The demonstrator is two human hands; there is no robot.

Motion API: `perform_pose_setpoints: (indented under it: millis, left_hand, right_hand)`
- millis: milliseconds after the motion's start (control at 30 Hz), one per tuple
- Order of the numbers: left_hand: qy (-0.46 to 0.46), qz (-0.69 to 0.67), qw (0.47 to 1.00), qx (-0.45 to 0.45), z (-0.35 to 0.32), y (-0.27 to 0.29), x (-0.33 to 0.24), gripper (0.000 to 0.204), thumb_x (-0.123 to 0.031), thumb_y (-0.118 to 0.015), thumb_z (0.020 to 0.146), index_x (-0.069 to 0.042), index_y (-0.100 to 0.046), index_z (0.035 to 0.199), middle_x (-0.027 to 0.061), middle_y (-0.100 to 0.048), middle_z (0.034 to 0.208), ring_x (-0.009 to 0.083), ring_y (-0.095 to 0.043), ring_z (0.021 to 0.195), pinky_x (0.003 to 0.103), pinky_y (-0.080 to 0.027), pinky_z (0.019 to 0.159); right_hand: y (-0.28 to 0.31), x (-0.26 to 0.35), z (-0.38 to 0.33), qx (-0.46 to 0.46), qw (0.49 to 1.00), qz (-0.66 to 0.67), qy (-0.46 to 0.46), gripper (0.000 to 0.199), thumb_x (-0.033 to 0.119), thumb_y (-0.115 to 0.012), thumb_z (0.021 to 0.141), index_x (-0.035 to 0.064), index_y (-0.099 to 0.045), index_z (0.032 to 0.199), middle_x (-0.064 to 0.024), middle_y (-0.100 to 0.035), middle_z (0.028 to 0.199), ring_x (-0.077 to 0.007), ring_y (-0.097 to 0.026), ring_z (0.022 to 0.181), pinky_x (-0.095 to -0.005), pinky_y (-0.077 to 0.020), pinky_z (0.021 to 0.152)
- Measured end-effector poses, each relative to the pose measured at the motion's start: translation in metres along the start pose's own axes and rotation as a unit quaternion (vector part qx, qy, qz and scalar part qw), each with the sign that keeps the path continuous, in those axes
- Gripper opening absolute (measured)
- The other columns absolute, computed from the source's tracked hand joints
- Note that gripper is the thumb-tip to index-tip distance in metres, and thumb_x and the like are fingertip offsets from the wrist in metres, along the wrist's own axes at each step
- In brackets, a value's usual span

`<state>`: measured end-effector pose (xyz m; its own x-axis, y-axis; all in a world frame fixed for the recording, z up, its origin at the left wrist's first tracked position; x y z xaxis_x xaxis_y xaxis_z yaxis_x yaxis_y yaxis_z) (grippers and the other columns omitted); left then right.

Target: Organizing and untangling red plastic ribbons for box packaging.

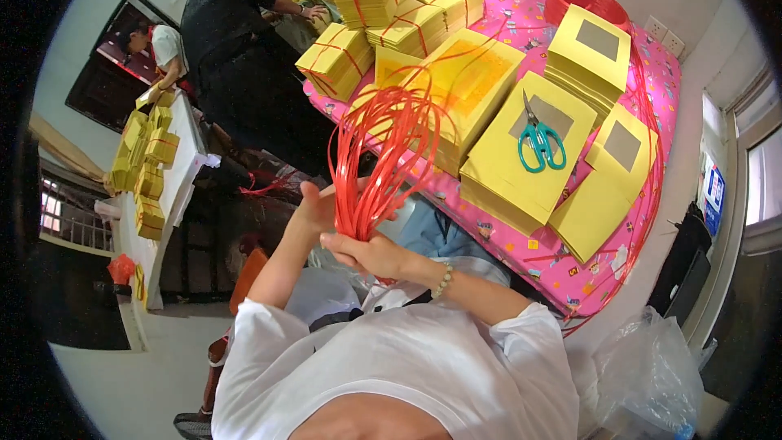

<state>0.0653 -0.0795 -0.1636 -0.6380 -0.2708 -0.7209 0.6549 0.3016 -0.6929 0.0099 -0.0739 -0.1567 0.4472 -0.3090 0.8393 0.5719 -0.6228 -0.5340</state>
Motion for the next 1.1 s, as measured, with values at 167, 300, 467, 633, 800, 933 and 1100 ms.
perform_pose_setpoints:
  millis: [167,300,467,633,800,933,1100]
  left_hand:
    - [0.047,0.007,0.998,0.048,0.04,-0.025,-0.015,0.082,-0.04,-0.073,0.07,0.001,-0.035,0.13,0.0119,-0.06,0.093,0.0229,-0.061,0.087,0.038,-0.049,0.079]
    - [-0.019,0.056,0.997,-0.04,0.056,-0.034,-0.052,0.055,-0.022,-0.067,0.077,0.001,-0.043,0.121,0.0017,-0.052,0.073,0.0131,-0.053,0.063,0.032,-0.047,0.067]
    - [-0.049,0.132,0.967,-0.214,0.06,-0.026,-0.091,0.039,-0.016,-0.06,0.082,-0.001,-0.045,0.114,-0.0002,-0.046,0.07,0.0113,-0.05,0.063,0.032,-0.048,0.067]
    - [-0.049,0.197,0.939,-0.278,0.055,-0.033,-0.101,0.021,-0.02,-0.057,0.086,-0.004,-0.05,0.098,-0.0027,-0.041,0.062,0.0071,-0.041,0.052,0.026,-0.04,0.052]
    - [-0.046,0.159,0.959,-0.23,0.058,-0.048,-0.095,0.02,-0.026,-0.049,0.092,-0.007,-0.048,0.085,-0.0069,-0.032,0.056,0.0018,-0.028,0.044,0.019,-0.026,0.04]
    - [-0.043,0.199,0.951,-0.232,0.047,-0.056,-0.103,0.022,-0.03,-0.047,0.093,-0.009,-0.047,0.086,-0.0085,-0.027,0.054,0.0013,-0.022,0.044,0.019,-0.015,0.04]
    - [-0.042,0.221,0.944,-0.24,0.03,-0.055,-0.101,0.024,-0.031,-0.048,0.093,-0.008,-0.049,0.087,-0.0085,-0.028,0.054,0.0016,-0.022,0.044,0.019,-0.015,0.04]
  right_hand:
    - [0.018,-0.029,0.0,0.02,0.994,0.094,-0.053,0.048,0.04,-0.046,0.091,0.0133,-0.035,0.053,0.0054,-0.028,0.047,-0.0062,-0.023,0.038,-0.0228,-0.0198,0.037]
    - [0.019,-0.03,0.0,0.039,0.982,0.182,-0.042,0.046,0.036,-0.045,0.092,0.0131,-0.034,0.054,0.0053,-0.028,0.048,-0.0054,-0.023,0.039,-0.0225,-0.0203,0.037]
    - [0.029,-0.044,0.005,0.01,0.988,0.15,-0.036,0.044,0.033,-0.046,0.092,0.0127,-0.035,0.055,0.0053,-0.029,0.049,-0.0055,-0.023,0.039,-0.0225,-0.0211,0.037]
    - [0.043,-0.044,0.014,-0.043,0.993,0.104,-0.033,0.04,0.032,-0.05,0.09,0.0125,-0.036,0.059,0.0051,-0.03,0.049,-0.0054,-0.024,0.04,-0.0229,-0.0211,0.037]
    - [0.063,-0.018,0.009,-0.111,0.984,-0.133,0.043,0.026,0.031,-0.065,0.081,0.008,-0.052,0.08,-0.0001,-0.049,0.066,-0.0082,-0.047,0.056,-0.0224,-0.0366,0.049]
    - [0.065,0.064,-0.036,-0.168,0.887,-0.342,0.26,0.052,0.027,-0.074,0.072,0.0048,-0.048,0.11,-0.0079,-0.051,0.102,-0.0174,-0.052,0.095,-0.0291,-0.0435,0.077]
    - [0.095,0.164,-0.094,-0.451,0.683,-0.445,0.363,0.048,0.018,-0.066,0.077,0.0017,-0.045,0.117,-0.0133,-0.048,0.109,-0.0264,-0.048,0.104,-0.0375,-0.0382,0.09]
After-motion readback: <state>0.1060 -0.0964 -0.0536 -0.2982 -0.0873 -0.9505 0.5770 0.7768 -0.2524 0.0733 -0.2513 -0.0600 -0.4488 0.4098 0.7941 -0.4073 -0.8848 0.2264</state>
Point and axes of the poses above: each hand's wrist, its own z-axis towards the middle knuckle, its own y-axis out of the back of the hand, x = y × z, the point moved 9 cm from there along z, towards the middle knuckle
